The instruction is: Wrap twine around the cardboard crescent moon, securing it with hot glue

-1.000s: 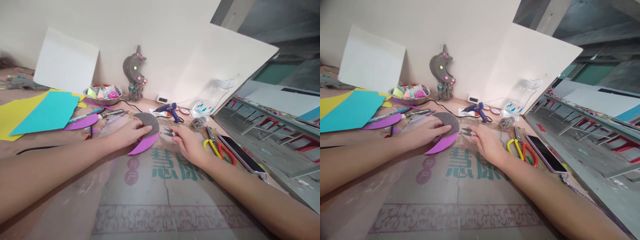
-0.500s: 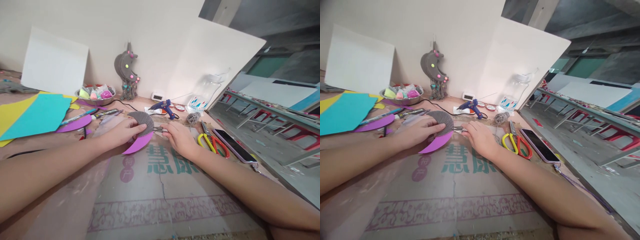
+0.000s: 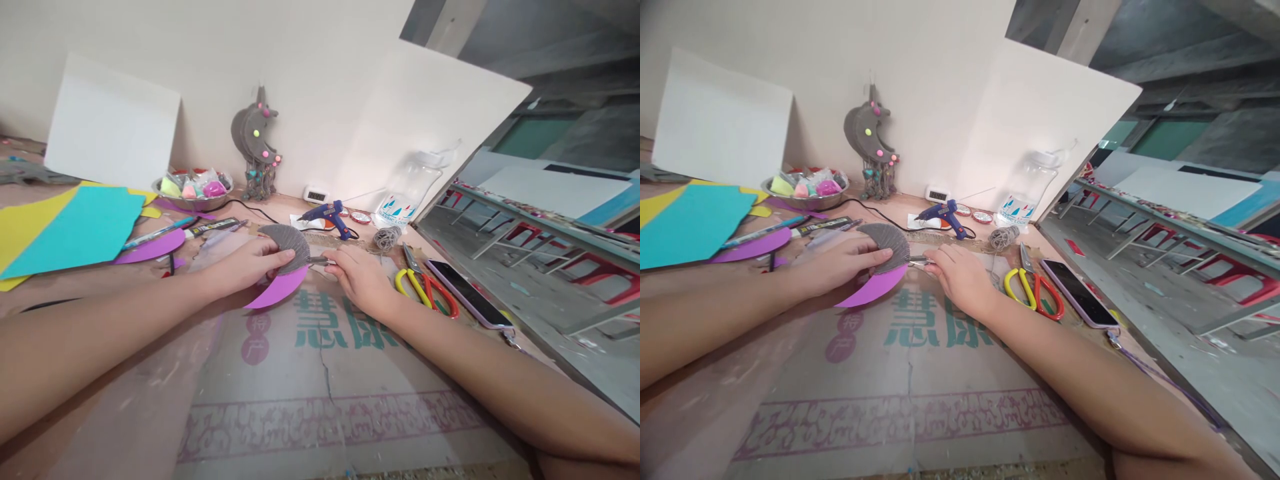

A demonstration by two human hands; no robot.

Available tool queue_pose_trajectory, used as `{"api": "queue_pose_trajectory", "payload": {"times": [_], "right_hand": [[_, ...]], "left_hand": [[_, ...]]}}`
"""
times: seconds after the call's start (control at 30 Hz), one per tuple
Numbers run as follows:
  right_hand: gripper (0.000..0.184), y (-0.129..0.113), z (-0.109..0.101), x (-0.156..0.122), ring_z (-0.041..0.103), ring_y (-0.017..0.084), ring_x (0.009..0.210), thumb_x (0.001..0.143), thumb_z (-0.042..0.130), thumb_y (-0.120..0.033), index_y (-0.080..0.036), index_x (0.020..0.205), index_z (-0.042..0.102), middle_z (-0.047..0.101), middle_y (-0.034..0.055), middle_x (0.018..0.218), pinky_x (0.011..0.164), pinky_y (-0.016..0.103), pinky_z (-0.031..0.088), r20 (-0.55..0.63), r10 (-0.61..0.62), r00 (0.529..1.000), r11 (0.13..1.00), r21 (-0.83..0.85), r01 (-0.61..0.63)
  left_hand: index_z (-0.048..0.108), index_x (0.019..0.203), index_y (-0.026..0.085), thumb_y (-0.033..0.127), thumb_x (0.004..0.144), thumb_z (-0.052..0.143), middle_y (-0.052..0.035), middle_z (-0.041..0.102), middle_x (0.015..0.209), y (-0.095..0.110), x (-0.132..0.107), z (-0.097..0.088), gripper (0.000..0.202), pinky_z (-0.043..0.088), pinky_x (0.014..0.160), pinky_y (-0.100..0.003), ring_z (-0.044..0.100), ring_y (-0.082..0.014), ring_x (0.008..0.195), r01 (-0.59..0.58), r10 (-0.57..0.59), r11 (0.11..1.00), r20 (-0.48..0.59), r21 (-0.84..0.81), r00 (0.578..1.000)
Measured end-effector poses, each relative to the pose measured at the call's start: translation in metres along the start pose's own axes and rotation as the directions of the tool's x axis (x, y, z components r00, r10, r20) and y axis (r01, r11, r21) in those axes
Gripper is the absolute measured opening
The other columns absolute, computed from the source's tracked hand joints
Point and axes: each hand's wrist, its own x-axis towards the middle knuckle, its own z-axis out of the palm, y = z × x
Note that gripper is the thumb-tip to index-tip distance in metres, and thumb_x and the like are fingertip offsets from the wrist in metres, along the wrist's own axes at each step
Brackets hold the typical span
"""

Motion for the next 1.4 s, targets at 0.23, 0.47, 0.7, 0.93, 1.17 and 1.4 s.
{"api": "queue_pose_trajectory", "payload": {"times": [0.23, 0.47, 0.7, 0.93, 1.17, 1.4], "right_hand": [[0.031, 0.0009, 0.0009, -0.0002, 0.049, 0.019, 0.072, 0.093, 0.034, -0.033, -0.014, 0.097, 0.058, 0.057, 0.007, 0.075, 0.066, 0.031, 0.039, -0.018, -0.017, 1.0, 1.0, -0.021, 0.017], [0.027, 0.0035, 0.0017, -0.0024, 0.054, 0.019, 0.08, 0.093, 0.035, -0.03, -0.015, 0.105, 0.054, 0.059, 0.0082, 0.084, 0.073, 0.032, 0.044, -0.128, 0.039, 0.991, 0.992, 0.122, -0.024], [0.027, 0.0041, 0.003, -0.0027, 0.053, 0.02, 0.077, 0.093, 0.036, -0.032, -0.016, 0.104, 0.054, 0.058, 0.0081, 0.082, 0.071, 0.033, 0.044, -0.085, 0.039, 0.996, 0.995, 0.098, -0.031], [0.026, 0.005, 0.005, -0.0014, 0.053, 0.02, 0.077, 0.093, 0.037, -0.031, -0.015, 0.102, 0.056, 0.059, 0.008, 0.081, 0.071, 0.032, 0.043, -0.065, 0.012, 0.998, 0.998, 0.067, -0.007], [0.027, 0.0029, 0.0021, 0.0002, 0.05, 0.019, 0.072, 0.093, 0.038, -0.03, -0.013, 0.099, 0.057, 0.058, 0.0072, 0.077, 0.067, 0.031, 0.041, -0.064, -0.014, 0.998, 1.0, 0.015, 0.015], [0.027, 0.0036, 0.0026, -0.0003, 0.049, 0.018, 0.072, 0.093, 0.038, -0.03, -0.014, 0.099, 0.057, 0.057, 0.0063, 0.075, 0.068, 0.03, 0.04, -0.062, -0.014, 0.998, 1.0, 0.011, 0.014]], "left_hand": [[0.047, 0.05, 0.016, 0.035, 0.08, 0.05, 0.0033, 0.048, 0.045, 0.0007, -0.0001, -0.0006, 0.035, 0.032, 0.045, -0.02, 0.044, -0.0085, 0.045, -0.01, 0.01, 1.0, 0.005, -0.003, 1.0], [0.047, 0.058, 0.017, 0.041, 0.08, 0.05, 0.004, 0.046, 0.051, -0.0078, 0.0014, 0.003, 0.033, 0.031, 0.045, -0.021, 0.044, -0.0083, 0.047, 0.053, -0.048, 0.99, 0.045, -0.133, 0.998], [0.046, 0.06, 0.016, 0.039, 0.08, 0.051, 0.0049, 0.043, 0.052, -0.0044, -0.0004, 0.0034, 0.031, 0.029, 0.044, -0.021, 0.042, -0.0075, 0.046, 0.096, -0.091, 0.981, 0.039, -0.168, 0.995], [0.045, 0.06, 0.016, 0.04, 0.081, 0.051, 0.0052, 0.043, 0.052, -0.0041, -0.0005, 0.0034, 0.032, 0.029, 0.044, -0.021, 0.041, -0.0068, 0.046, 0.104, -0.099, 0.981, 0.034, -0.164, 0.994], [0.045, 0.058, 0.016, 0.036, 0.081, 0.052, 0.0059, 0.041, 0.051, -0.005, -0.0007, 0.0042, 0.031, 0.028, 0.043, -0.02, 0.039, -0.0064, 0.045, 0.089, -0.084, 0.973, 0.032, -0.215, 0.996], [0.047, 0.056, 0.016, 0.035, 0.081, 0.051, 0.0055, 0.042, 0.05, -0.003, -0.0008, 0.003, 0.032, 0.026, 0.043, -0.02, 0.039, -0.0067, 0.045, 0.07, -0.069, 0.984, 0.01, -0.163, 0.998]]}}
